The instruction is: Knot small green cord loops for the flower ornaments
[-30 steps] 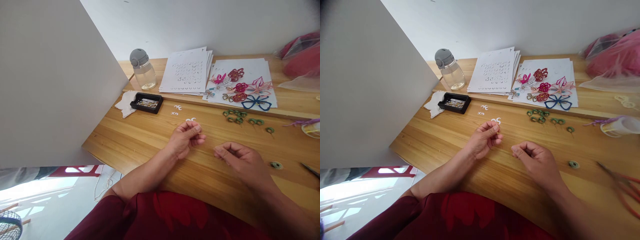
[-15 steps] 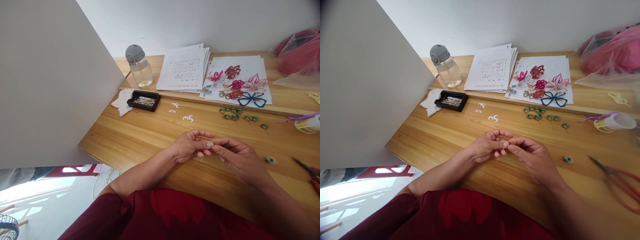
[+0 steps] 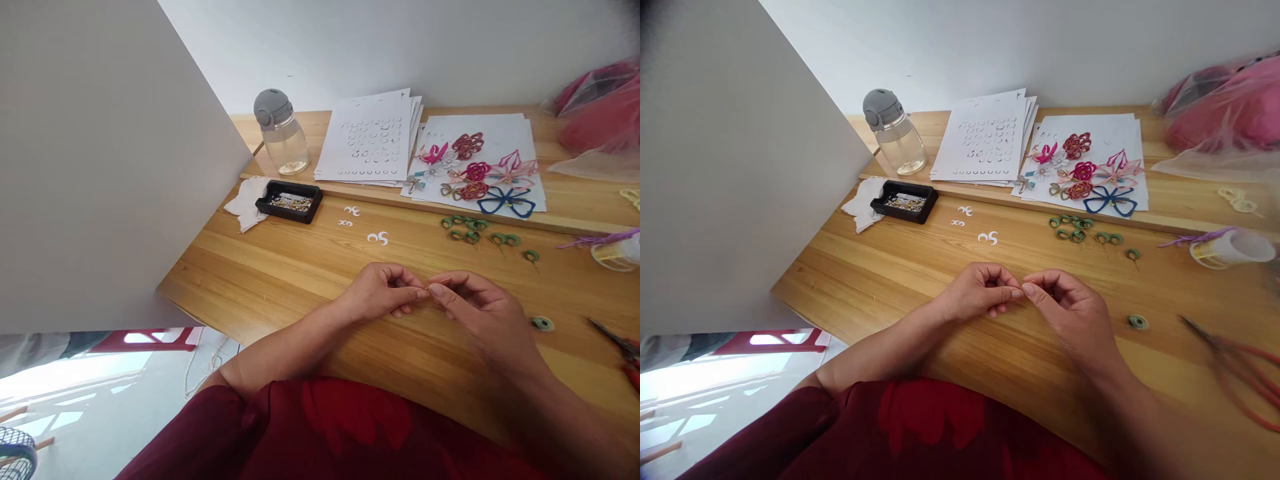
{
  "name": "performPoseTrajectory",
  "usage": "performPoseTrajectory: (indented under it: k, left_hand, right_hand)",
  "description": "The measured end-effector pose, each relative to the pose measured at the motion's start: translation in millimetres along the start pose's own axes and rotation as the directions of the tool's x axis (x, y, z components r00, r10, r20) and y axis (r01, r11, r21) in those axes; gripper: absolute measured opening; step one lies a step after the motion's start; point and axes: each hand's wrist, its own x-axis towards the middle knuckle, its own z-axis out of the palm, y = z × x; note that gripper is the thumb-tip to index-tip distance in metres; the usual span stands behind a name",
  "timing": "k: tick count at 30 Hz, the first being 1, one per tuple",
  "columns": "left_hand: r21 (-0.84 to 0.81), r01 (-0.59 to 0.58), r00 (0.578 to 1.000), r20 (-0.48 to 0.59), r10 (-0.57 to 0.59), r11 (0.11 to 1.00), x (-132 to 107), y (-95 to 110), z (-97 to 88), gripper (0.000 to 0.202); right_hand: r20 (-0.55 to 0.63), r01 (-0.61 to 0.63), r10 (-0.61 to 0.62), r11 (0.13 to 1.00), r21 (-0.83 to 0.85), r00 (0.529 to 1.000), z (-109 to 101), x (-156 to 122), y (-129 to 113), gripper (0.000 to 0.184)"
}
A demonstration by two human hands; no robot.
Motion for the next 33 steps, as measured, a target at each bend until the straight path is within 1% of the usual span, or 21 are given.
performPoseTrajectory:
  k: [3,5,7,10,13,16,19,21,22,24,26,28,30,32,33]
  left_hand:
    - [0.044,-0.026,1.0,-0.003,0.026,0.999,0,0,-0.9,0.051]
    - [0.062,-0.045,0.999,0.002,0.045,0.997,0,-1,-1.3,0.05]
    - [0.084,-0.067,0.998,0.014,0.066,0.994,-1,-1,-1.5,0.048]
    - [0.15,-0.111,0.994,0.013,0.111,0.982,-3,1,-1.7,0.042]
    - [0.192,-0.153,0.988,-0.006,0.157,0.969,-4,1,-2.0,0.036]
    - [0.203,-0.188,0.979,-0.044,0.201,0.961,-2,0,-2.6,0.032]
    - [0.201,-0.206,0.969,-0.093,0.228,0.958,1,-2,-3.1,0.036]
    - [0.188,-0.2,0.969,-0.105,0.222,0.962,2,-3,-3.1,0.039]
    - [0.19,-0.199,0.969,-0.106,0.221,0.961,2,-4,-2.9,0.039]
    - [0.217,-0.208,0.967,-0.1,0.234,0.954,1,-5,-2.2,0.035]
    - [0.258,-0.222,0.965,-0.08,0.25,0.94,0,-6,-1.2,0.029]
    - [0.294,-0.225,0.966,-0.055,0.252,0.929,-2,-6,-0.2,0.025]
    - [0.315,-0.22,0.97,-0.031,0.242,0.923,-2,-4,0.2,0.023]
    - [0.329,-0.211,0.974,-0.011,0.227,0.92,-3,-2,-0.6,0.019]
    - [0.34,-0.207,0.975,-0.002,0.221,0.917,-3,-2,-1.4,0.018]
  right_hand:
    - [-0.014,0.056,-0.057,0.996,-0.067,0.998,0,0,-1,0.027]
    - [0.01,0.08,-0.079,0.995,-0.055,0.997,0,-1,-1,0.025]
    - [0.047,0.079,-0.078,0.997,-0.013,0.996,0,-1,0,0.026]
    - [0.067,0.005,-0.01,0.997,0.074,0.998,-1,-1,3,0.032]
    - [0.055,-0.086,0.075,0.967,0.242,0.996,-2,0,4,0.036]
    - [0.005,-0.105,0.112,0.915,0.39,0.994,-5,5,2,0.039]
    - [-0.13,-0.027,0.094,0.897,0.442,0.987,-11,10,0,0.04]
    - [-0.162,-0.01,0.08,0.919,0.393,0.983,-13,11,1,0.039]
    - [-0.136,-0.026,0.075,0.942,0.336,0.988,-13,10,3,0.04]
    - [-0.043,-0.049,0.058,0.984,0.173,0.997,-10,7,6,0.038]
    - [0.001,-0.005,0.005,1.0,0.021,1.0,-5,2,7,0.028]
    - [-0.018,0.067,-0.069,0.994,-0.087,0.997,-2,-1,7,0.021]
    - [-0.069,0.109,-0.12,0.984,-0.14,0.99,-1,-4,7,0.018]
    - [-0.118,0.113,-0.128,0.986,-0.126,0.985,-4,-3,5,0.018]
    - [-0.142,0.098,-0.11,0.991,-0.092,0.984,-6,-2,5,0.019]
